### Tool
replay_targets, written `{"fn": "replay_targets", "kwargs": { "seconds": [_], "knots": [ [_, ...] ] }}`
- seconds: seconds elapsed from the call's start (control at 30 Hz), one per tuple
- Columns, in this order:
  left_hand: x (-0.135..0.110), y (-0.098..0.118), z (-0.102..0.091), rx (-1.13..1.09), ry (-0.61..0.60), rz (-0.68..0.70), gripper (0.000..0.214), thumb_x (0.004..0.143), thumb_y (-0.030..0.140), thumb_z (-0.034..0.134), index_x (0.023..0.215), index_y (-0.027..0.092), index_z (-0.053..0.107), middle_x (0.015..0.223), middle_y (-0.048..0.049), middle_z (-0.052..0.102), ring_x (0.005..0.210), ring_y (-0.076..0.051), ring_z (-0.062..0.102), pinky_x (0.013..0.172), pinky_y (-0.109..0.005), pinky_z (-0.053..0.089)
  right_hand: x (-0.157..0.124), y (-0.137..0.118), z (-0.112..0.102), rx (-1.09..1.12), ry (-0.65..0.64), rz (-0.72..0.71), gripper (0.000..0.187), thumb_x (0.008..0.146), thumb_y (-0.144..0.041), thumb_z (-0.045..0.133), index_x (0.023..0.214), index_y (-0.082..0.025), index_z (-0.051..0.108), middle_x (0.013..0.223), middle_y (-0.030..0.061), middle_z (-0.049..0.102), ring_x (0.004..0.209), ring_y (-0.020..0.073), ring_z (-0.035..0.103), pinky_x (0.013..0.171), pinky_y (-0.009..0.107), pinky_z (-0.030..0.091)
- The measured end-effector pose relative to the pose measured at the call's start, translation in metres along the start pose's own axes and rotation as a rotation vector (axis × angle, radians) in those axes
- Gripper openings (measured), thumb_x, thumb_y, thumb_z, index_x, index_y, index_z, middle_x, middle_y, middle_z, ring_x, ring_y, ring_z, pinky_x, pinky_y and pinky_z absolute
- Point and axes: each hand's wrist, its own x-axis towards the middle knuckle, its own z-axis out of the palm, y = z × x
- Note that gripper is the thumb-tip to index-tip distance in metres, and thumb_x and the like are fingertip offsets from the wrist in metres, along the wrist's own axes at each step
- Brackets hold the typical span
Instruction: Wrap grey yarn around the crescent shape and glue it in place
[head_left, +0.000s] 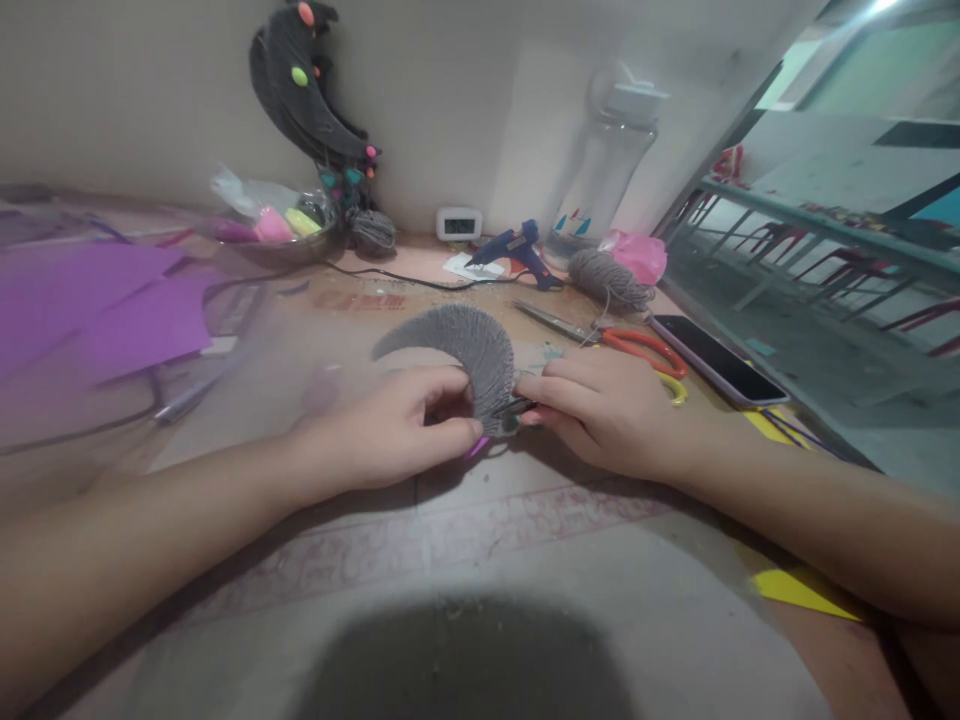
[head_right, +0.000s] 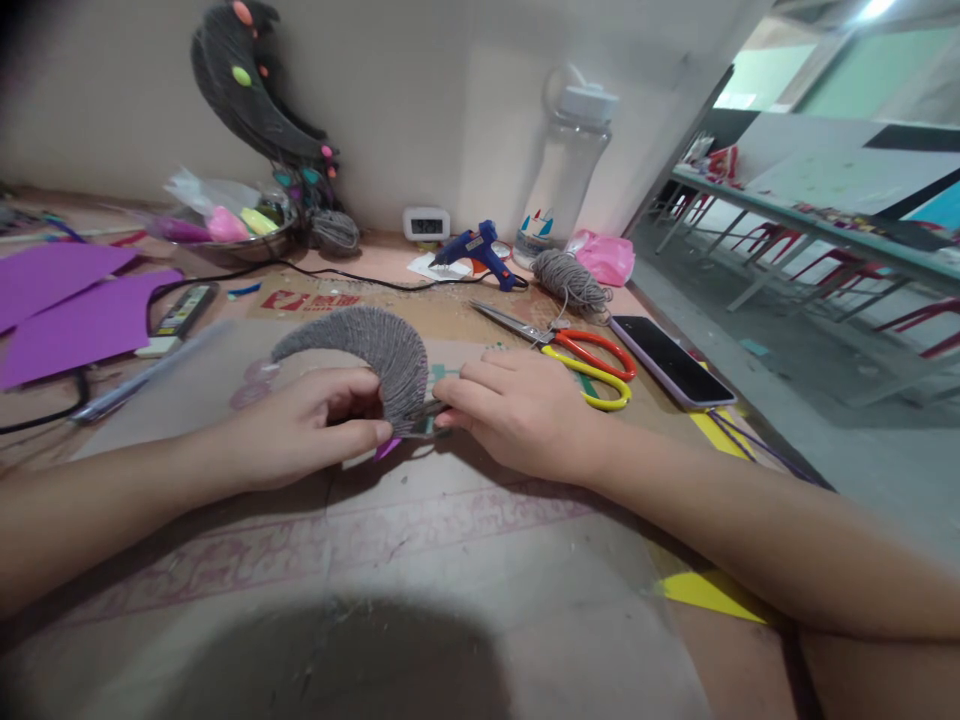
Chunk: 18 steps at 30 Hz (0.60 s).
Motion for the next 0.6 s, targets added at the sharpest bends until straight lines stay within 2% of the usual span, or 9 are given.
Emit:
{"fn": "replay_targets", "kwargs": {
  "seconds": [0.17,0.37,0.6],
  "knots": [
    [-0.0002,-0.0012,0.0004,-0.054,-0.017,0.003,0.014,0.080,0.021,0.057,0.068,0.018,0.051,0.062,0.0064,0.048,0.056,-0.009,0.047,0.053,-0.022,0.035,-0.0002,-0.0002,0.0020,0.024,0.023,0.009,0.034,0.101,-0.031,0.041,0.090,-0.013,0.067,0.064,0.0032,0.060,0.059,0.0146,0.051,0.057,0.028,0.031],
    [0.0013,-0.0026,-0.0007,0.029,0.019,0.018,0.020,0.082,0.029,0.058,0.066,0.018,0.052,0.065,0.0046,0.049,0.061,-0.011,0.049,0.054,-0.023,0.034,-0.0039,-0.0014,0.0041,0.158,-0.003,0.099,0.032,0.099,-0.034,0.044,0.101,-0.011,0.066,0.075,0.0066,0.064,0.069,0.0160,0.056,0.062,0.027,0.036],
    [0.0002,0.0011,-0.0016,0.091,0.027,0.007,0.023,0.081,0.031,0.058,0.064,0.018,0.049,0.063,0.0046,0.047,0.059,-0.011,0.046,0.054,-0.024,0.032,-0.0021,-0.0028,0.0029,0.070,0.033,0.061,0.031,0.099,-0.034,0.045,0.098,-0.011,0.066,0.072,0.0051,0.063,0.065,0.0159,0.055,0.059,0.028,0.034]
  ]
}}
